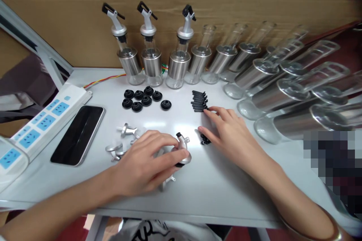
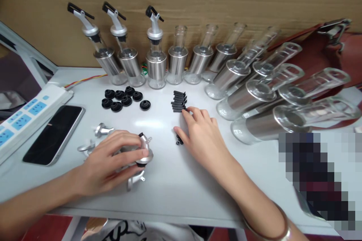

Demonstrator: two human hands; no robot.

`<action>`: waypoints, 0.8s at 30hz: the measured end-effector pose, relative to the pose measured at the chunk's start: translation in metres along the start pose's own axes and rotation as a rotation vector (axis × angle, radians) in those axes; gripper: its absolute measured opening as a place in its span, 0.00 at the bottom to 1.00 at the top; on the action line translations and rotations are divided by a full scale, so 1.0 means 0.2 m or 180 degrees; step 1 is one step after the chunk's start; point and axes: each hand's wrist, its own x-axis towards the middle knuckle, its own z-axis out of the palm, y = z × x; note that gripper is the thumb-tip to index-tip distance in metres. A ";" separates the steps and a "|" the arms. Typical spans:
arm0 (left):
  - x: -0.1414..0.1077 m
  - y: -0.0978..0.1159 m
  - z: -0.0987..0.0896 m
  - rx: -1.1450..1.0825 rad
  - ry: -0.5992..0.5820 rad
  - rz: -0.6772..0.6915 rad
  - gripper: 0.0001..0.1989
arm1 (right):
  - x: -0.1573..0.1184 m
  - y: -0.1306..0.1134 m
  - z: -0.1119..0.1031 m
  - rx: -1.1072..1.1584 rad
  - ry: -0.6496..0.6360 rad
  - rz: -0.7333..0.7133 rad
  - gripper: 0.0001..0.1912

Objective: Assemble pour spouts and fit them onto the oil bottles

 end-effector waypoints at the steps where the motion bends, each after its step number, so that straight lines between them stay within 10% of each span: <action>1: 0.00 0.00 0.00 -0.0021 0.0012 0.0004 0.09 | 0.00 0.00 -0.01 0.0037 -0.0014 0.0002 0.18; 11: 0.00 0.00 0.01 -0.0210 0.0116 0.0093 0.10 | 0.00 -0.04 -0.13 0.1436 0.0930 -0.0116 0.05; 24: 0.01 0.00 0.01 -0.0160 -0.0137 0.0207 0.12 | -0.02 -0.16 -0.18 0.4095 0.0389 0.0243 0.08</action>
